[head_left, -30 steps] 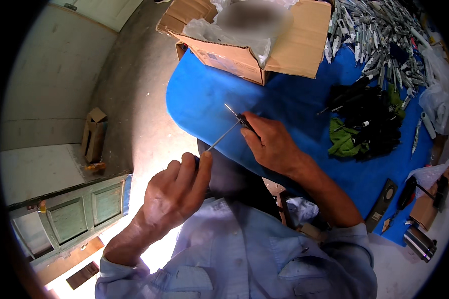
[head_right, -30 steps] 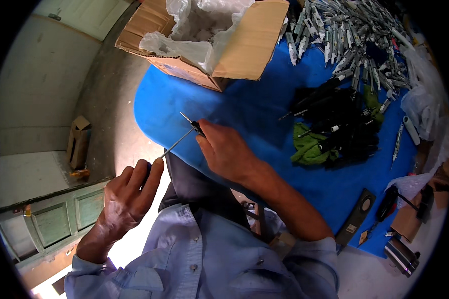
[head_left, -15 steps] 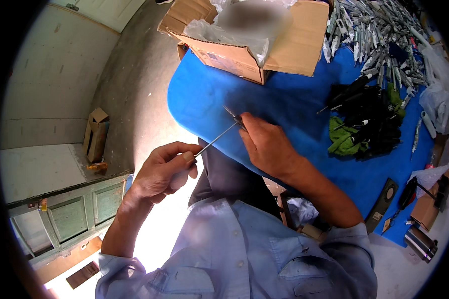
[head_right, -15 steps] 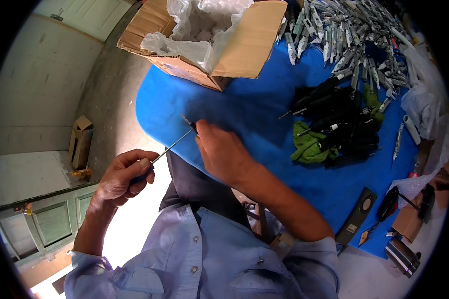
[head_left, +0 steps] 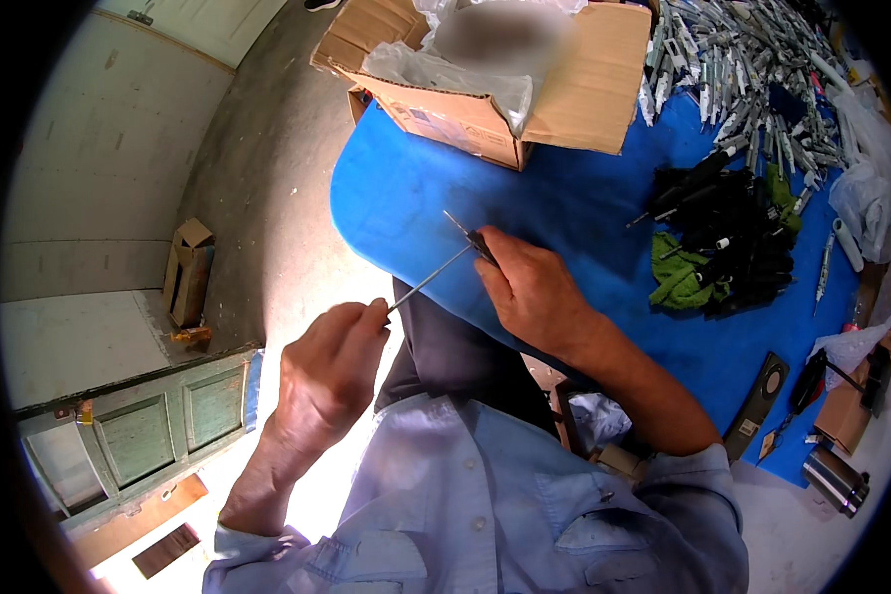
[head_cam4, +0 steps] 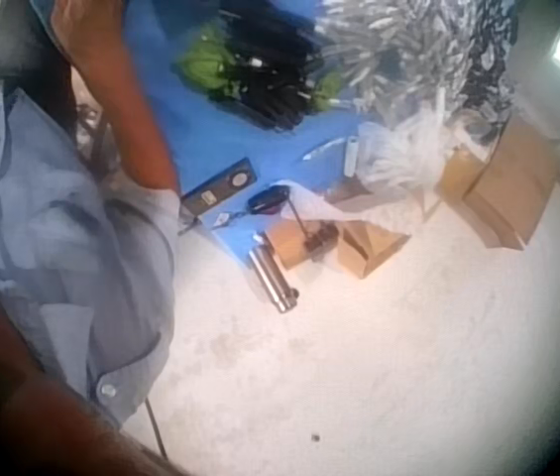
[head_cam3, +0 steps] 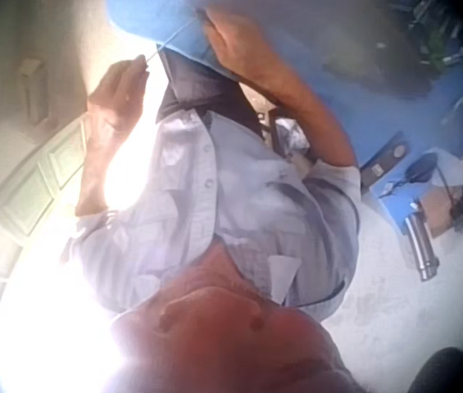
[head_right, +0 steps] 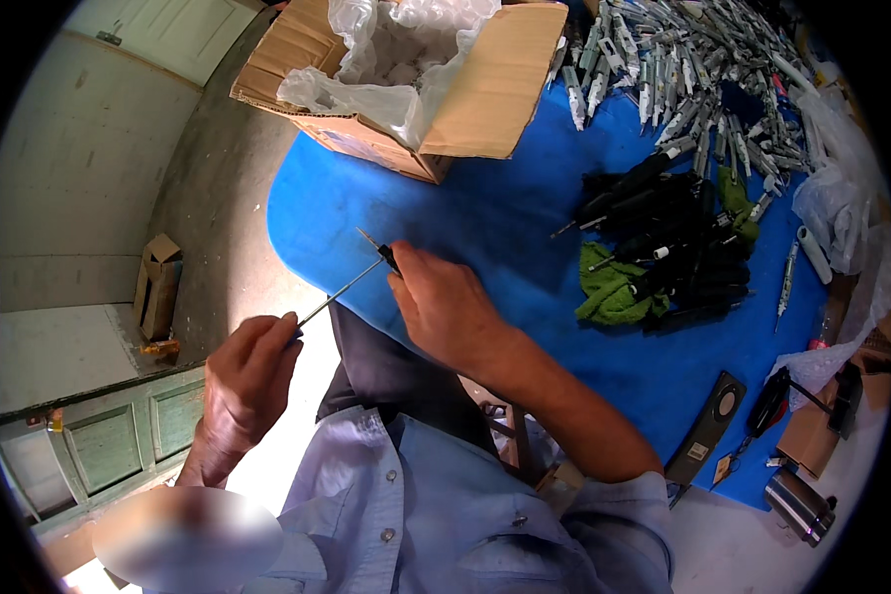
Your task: The person assembles a screwdriver by inserting a metal shaft into a black handle. They repeatedly test the fit by pulling the shaft out and reinserting it. The person then picks up a second tool, a black pen-like object, and places it on the table. The task involves handling small metal parts and tools on a blue workbench.
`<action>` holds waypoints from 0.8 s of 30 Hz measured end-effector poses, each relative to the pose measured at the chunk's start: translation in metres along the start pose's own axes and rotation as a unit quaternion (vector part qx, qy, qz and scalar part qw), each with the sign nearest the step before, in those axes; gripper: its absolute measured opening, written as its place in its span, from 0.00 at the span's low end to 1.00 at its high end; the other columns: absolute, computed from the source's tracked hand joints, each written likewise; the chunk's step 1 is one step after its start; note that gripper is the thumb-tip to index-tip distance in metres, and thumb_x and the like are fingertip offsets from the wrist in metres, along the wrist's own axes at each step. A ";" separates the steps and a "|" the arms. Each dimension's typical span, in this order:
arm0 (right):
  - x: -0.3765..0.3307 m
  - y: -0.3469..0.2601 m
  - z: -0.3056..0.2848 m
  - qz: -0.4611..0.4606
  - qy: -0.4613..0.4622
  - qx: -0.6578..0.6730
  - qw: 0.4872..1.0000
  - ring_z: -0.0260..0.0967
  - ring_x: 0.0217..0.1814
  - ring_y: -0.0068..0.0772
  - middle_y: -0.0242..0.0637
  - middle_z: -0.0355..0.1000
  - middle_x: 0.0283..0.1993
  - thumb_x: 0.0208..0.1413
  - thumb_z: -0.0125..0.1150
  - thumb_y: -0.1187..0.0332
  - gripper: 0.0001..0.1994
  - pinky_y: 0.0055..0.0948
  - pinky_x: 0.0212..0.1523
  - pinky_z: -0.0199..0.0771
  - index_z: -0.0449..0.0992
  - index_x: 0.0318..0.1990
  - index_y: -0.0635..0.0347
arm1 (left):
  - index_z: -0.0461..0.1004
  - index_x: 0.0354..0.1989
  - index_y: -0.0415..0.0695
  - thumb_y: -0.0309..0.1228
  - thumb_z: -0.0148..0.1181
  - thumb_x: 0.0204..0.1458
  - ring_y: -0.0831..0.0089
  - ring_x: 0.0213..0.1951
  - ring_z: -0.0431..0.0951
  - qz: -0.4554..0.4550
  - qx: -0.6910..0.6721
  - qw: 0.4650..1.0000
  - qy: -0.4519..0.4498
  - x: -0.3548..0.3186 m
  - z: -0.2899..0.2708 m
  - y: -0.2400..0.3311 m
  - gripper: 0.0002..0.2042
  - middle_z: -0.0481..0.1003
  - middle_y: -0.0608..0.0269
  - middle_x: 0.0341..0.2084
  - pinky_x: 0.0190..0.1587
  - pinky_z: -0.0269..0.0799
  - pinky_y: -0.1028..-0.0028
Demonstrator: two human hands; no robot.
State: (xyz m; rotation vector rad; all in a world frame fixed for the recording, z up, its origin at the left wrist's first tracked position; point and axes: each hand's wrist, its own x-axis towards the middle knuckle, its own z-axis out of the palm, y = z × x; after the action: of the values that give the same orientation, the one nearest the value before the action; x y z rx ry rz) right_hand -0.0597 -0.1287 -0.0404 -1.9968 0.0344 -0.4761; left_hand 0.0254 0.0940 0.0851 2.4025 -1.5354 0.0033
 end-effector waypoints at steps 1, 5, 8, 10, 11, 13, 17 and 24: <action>0.000 0.001 0.000 -0.003 0.005 0.002 1.000 0.72 0.35 0.68 0.61 0.73 0.35 0.63 0.57 0.75 0.13 0.54 0.35 0.73 0.68 0.50 0.75 | 0.76 0.46 0.31 0.17 0.67 0.48 0.62 0.33 0.82 0.038 0.065 0.997 0.002 -0.001 0.001 0.001 0.15 0.78 0.51 0.37 0.32 0.80 0.69; 0.000 -0.002 0.000 -0.003 0.004 -0.019 1.000 0.72 0.34 0.67 0.60 0.72 0.34 0.63 0.57 0.75 0.12 0.54 0.34 0.73 0.68 0.50 0.74 | 0.78 0.49 0.36 0.17 0.69 0.50 0.58 0.31 0.83 0.008 0.037 0.999 -0.009 -0.004 0.010 0.001 0.17 0.80 0.52 0.35 0.31 0.81 0.65; 0.000 -0.004 0.000 0.000 -0.006 -0.034 0.999 0.72 0.34 0.66 0.59 0.72 0.34 0.63 0.57 0.75 0.12 0.53 0.33 0.73 0.67 0.50 0.72 | 0.78 0.48 0.34 0.26 0.65 0.60 0.76 0.21 0.75 -0.262 -0.297 0.915 -0.076 0.004 0.002 -0.014 0.11 0.80 0.58 0.30 0.22 0.72 0.73; 0.000 -0.005 0.000 0.001 -0.007 -0.043 0.999 0.73 0.34 0.65 0.59 0.72 0.34 0.63 0.57 0.75 0.12 0.53 0.33 0.74 0.66 0.50 0.71 | 0.77 0.48 0.33 0.33 0.60 0.66 0.87 0.16 0.66 -0.405 -0.562 0.711 -0.123 0.005 0.000 -0.032 0.13 0.78 0.64 0.25 0.14 0.58 0.82; 0.000 -0.006 0.001 -0.002 -0.003 -0.046 0.999 0.73 0.35 0.65 0.59 0.72 0.35 0.63 0.57 0.75 0.12 0.53 0.33 0.74 0.66 0.51 0.71 | 0.77 0.47 0.34 0.32 0.60 0.66 0.87 0.16 0.66 -0.429 -0.592 0.671 -0.128 0.002 0.006 -0.035 0.12 0.78 0.63 0.25 0.14 0.57 0.83; 0.000 -0.007 0.003 -0.006 0.005 -0.051 0.999 0.73 0.35 0.65 0.58 0.73 0.35 0.63 0.57 0.75 0.12 0.54 0.34 0.74 0.66 0.51 0.70 | 0.76 0.46 0.34 0.32 0.60 0.65 0.87 0.16 0.66 -0.473 -0.646 0.584 -0.136 -0.001 0.010 -0.038 0.11 0.78 0.62 0.24 0.12 0.54 0.85; -0.001 -0.004 0.002 0.012 -0.009 -0.044 0.999 0.73 0.37 0.66 0.59 0.73 0.37 0.63 0.58 0.75 0.13 0.53 0.35 0.74 0.67 0.52 0.71 | 0.74 0.47 0.34 0.28 0.62 0.61 0.87 0.16 0.66 -0.463 -0.588 0.656 -0.096 0.008 0.008 -0.027 0.11 0.78 0.57 0.27 0.13 0.55 0.85; -0.002 -0.005 0.001 0.015 -0.005 -0.041 0.999 0.73 0.38 0.66 0.60 0.74 0.39 0.62 0.60 0.76 0.14 0.50 0.36 0.74 0.69 0.53 0.72 | 0.75 0.44 0.33 0.19 0.68 0.49 0.76 0.26 0.78 -0.226 -0.283 0.931 -0.037 -0.005 0.007 -0.017 0.14 0.79 0.57 0.31 0.28 0.73 0.76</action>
State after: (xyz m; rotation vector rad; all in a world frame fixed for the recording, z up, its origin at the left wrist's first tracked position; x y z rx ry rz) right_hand -0.0619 -0.1254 -0.0369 -2.0767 0.0776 -0.4516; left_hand 0.0371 0.1032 0.0740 2.2167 -0.8121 -0.5522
